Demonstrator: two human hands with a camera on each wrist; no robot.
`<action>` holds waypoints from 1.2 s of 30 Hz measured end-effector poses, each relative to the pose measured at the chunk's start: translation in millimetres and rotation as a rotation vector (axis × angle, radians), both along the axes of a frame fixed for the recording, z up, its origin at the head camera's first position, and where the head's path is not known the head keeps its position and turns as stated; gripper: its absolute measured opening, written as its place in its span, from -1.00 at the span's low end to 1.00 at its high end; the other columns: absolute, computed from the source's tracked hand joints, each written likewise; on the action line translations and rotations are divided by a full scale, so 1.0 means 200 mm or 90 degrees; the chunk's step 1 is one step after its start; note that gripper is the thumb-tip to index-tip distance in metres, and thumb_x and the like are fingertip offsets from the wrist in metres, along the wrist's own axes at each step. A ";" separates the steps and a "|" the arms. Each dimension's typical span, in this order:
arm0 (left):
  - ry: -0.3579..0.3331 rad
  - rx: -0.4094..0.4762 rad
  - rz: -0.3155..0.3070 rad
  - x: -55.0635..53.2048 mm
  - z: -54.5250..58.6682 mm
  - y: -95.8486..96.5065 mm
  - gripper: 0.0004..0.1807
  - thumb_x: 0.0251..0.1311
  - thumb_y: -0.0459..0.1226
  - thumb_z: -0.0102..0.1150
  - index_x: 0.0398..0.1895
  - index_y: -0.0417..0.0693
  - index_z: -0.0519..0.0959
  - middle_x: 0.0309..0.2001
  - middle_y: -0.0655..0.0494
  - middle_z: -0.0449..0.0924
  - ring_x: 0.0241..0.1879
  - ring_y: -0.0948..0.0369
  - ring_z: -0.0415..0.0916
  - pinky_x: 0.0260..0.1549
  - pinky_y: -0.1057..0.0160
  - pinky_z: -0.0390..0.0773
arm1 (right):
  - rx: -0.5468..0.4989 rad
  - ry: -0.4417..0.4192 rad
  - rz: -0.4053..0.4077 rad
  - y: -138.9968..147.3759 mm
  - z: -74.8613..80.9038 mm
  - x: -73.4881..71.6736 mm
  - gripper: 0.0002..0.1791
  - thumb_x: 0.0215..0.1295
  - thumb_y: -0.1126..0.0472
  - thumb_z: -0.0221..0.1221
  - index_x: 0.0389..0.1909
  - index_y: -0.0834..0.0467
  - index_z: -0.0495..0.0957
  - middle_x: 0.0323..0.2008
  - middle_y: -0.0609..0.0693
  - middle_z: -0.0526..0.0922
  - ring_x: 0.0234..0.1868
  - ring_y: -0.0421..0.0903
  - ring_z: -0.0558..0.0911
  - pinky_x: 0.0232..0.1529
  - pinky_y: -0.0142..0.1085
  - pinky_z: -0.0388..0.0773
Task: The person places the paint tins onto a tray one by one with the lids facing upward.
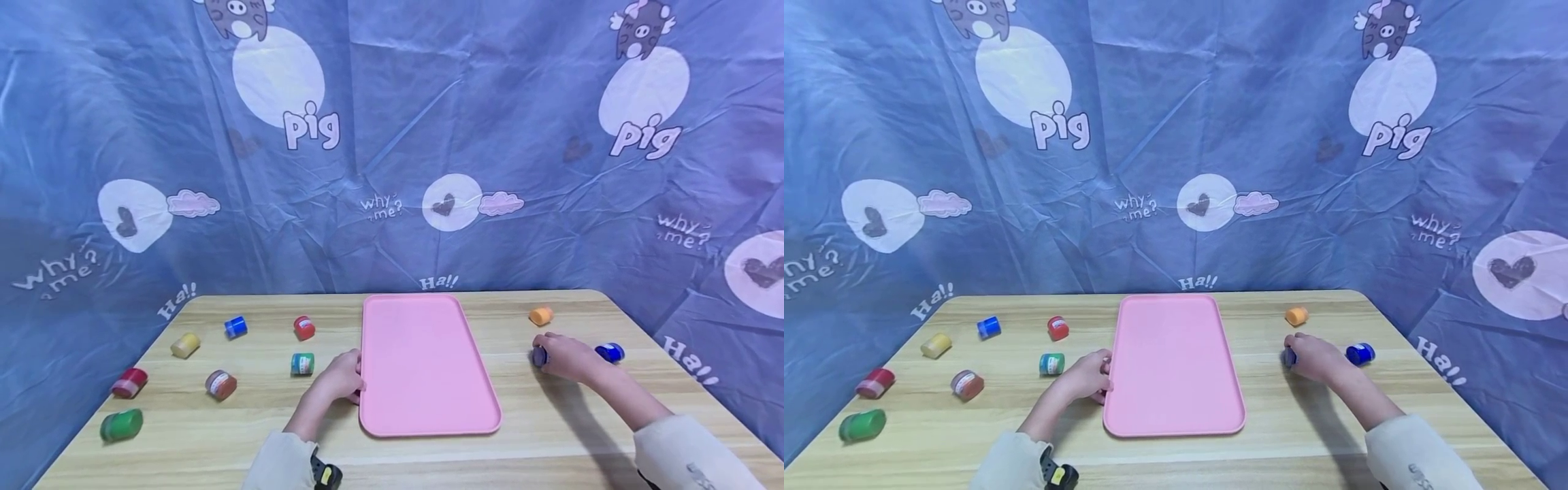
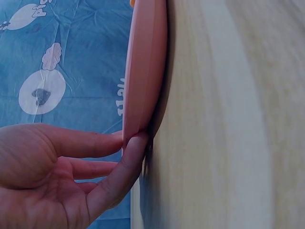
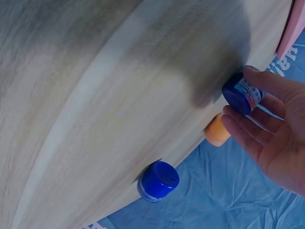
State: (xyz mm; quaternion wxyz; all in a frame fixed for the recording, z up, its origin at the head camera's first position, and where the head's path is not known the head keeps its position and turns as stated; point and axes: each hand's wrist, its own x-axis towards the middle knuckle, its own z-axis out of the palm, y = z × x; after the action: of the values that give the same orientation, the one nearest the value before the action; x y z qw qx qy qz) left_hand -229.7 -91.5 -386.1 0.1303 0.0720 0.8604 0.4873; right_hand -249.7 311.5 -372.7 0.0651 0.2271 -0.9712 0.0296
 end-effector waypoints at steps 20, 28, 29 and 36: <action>0.004 -0.011 -0.006 -0.01 0.00 0.01 -0.64 -0.16 -0.74 0.02 -0.22 -0.42 0.36 -0.42 -0.14 0.33 -0.61 0.09 0.48 -0.66 0.25 0.58 | 0.017 0.035 0.024 -0.07 0.04 0.00 -0.74 -0.24 0.39 0.31 -0.43 0.23 0.49 -0.50 -0.02 0.50 -0.55 -0.08 0.48 -0.60 -0.16 0.42; -0.003 -0.015 -0.001 -0.01 0.01 0.02 -0.61 -0.17 -0.75 0.01 -0.18 -0.45 0.35 -0.39 -0.18 0.35 -0.62 0.07 0.49 -0.67 0.24 0.57 | 0.028 0.033 0.016 -0.14 0.08 0.02 -0.72 -0.22 0.39 0.33 -0.39 0.24 0.52 -0.47 0.02 0.54 -0.50 -0.02 0.54 -0.55 -0.12 0.49; -0.003 -0.018 -0.001 -0.01 0.01 0.02 -0.61 -0.17 -0.75 0.01 -0.18 -0.45 0.35 -0.39 -0.18 0.35 -0.62 0.07 0.49 -0.68 0.24 0.57 | 0.025 0.033 0.018 -0.15 0.08 0.02 -0.72 -0.21 0.39 0.32 -0.39 0.24 0.52 -0.47 0.01 0.53 -0.51 -0.03 0.53 -0.55 -0.13 0.49; -0.004 -0.024 0.004 -0.01 0.01 0.02 -0.62 -0.18 -0.75 0.01 -0.19 -0.45 0.35 -0.40 -0.17 0.34 -0.62 0.06 0.49 -0.68 0.24 0.57 | -0.009 0.043 0.043 -0.22 0.10 0.02 -0.76 -0.22 0.39 0.29 -0.45 0.20 0.49 -0.54 -0.07 0.48 -0.54 -0.16 0.46 -0.57 -0.20 0.46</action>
State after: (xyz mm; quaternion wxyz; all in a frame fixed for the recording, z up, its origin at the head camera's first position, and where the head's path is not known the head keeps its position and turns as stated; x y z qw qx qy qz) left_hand -232.1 -87.8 -383.4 0.1324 0.0651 0.8692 0.4719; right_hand -246.4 267.3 -352.3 0.0984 0.2600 -0.9601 0.0306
